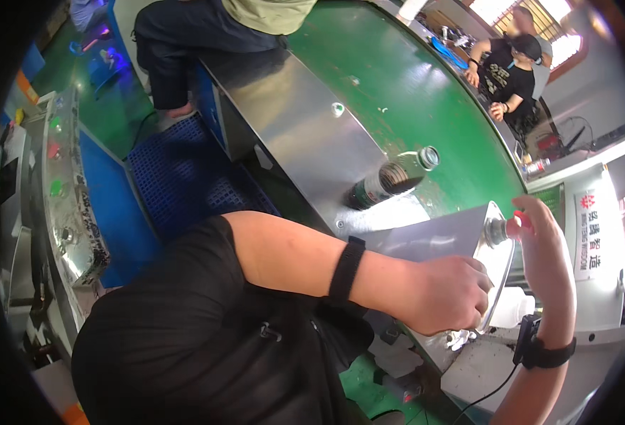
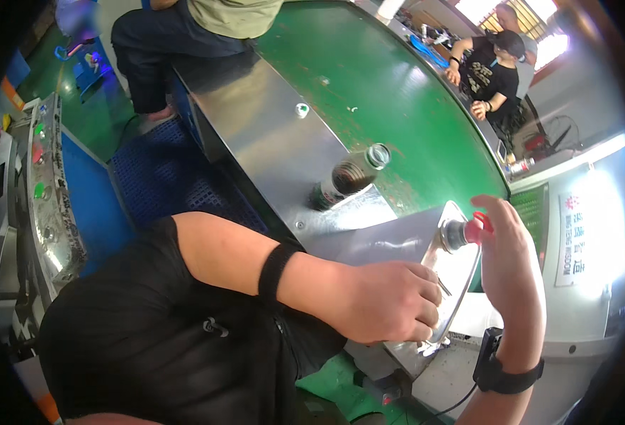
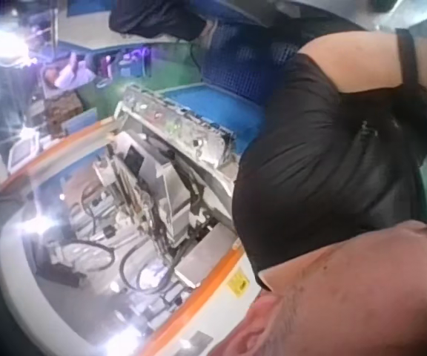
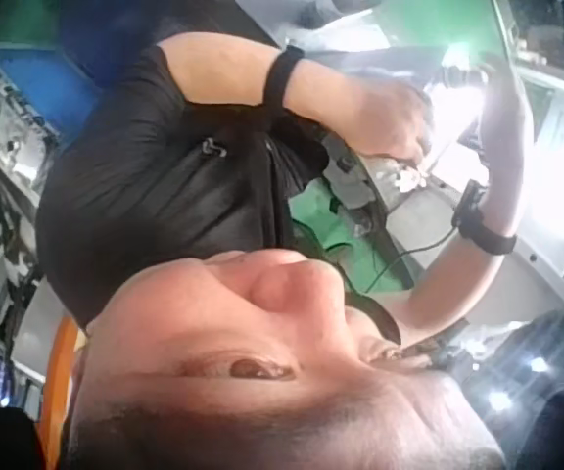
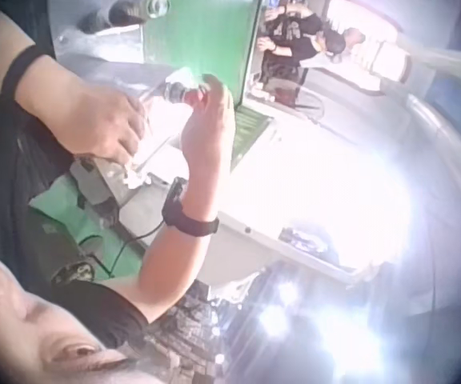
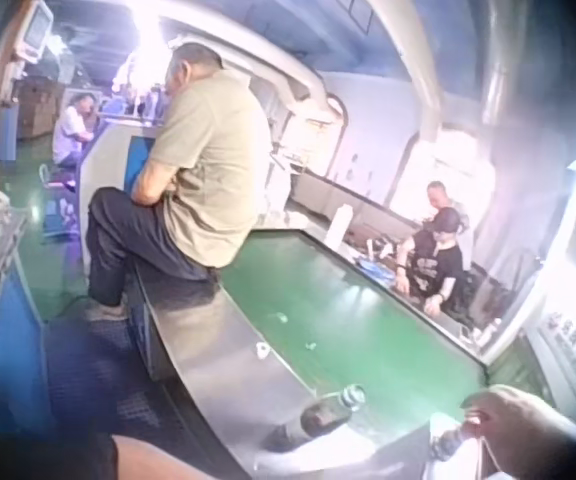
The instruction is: Pouring liquid from large metal and plastic containers into smaller plastic bottles.
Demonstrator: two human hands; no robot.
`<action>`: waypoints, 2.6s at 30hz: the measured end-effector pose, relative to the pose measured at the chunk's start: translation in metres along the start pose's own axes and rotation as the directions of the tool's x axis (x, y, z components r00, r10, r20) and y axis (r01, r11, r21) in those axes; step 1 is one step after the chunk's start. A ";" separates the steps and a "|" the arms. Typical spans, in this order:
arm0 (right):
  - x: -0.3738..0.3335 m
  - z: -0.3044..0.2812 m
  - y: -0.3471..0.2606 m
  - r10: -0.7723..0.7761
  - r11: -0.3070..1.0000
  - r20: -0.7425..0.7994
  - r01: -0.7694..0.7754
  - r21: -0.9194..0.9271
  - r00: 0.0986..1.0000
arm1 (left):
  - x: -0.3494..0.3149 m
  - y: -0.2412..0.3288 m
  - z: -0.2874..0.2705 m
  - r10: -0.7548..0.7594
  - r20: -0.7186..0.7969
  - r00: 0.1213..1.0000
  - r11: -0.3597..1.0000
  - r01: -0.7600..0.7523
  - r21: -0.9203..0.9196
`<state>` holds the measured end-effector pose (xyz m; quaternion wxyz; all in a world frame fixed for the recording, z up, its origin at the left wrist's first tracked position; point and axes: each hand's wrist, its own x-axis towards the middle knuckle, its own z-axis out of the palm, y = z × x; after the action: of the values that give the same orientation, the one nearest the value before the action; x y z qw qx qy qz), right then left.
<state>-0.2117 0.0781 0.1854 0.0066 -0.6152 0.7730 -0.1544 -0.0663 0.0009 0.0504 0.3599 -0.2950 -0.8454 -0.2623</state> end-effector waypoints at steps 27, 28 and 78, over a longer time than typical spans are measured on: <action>0.007 -0.019 -0.044 0.232 0.870 0.194 -0.114 -0.480 0.953 | -0.003 -0.003 -0.008 0.003 -0.156 0.988 0.994 -0.020 -0.104; 0.012 -0.018 -0.047 0.229 0.873 0.196 -0.113 -0.474 0.954 | -0.004 -0.004 -0.008 -0.001 -0.152 0.988 0.995 -0.015 -0.103; 0.010 -0.031 -0.032 0.289 0.957 0.253 -0.288 -0.042 0.923 | -0.001 -0.002 -0.014 -0.040 -0.075 0.996 0.997 0.034 -0.075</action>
<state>-0.1899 0.0693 0.2252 0.1277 -0.5094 0.8481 -0.0695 -0.0610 -0.0103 0.0576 0.3758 -0.2821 -0.8261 -0.3111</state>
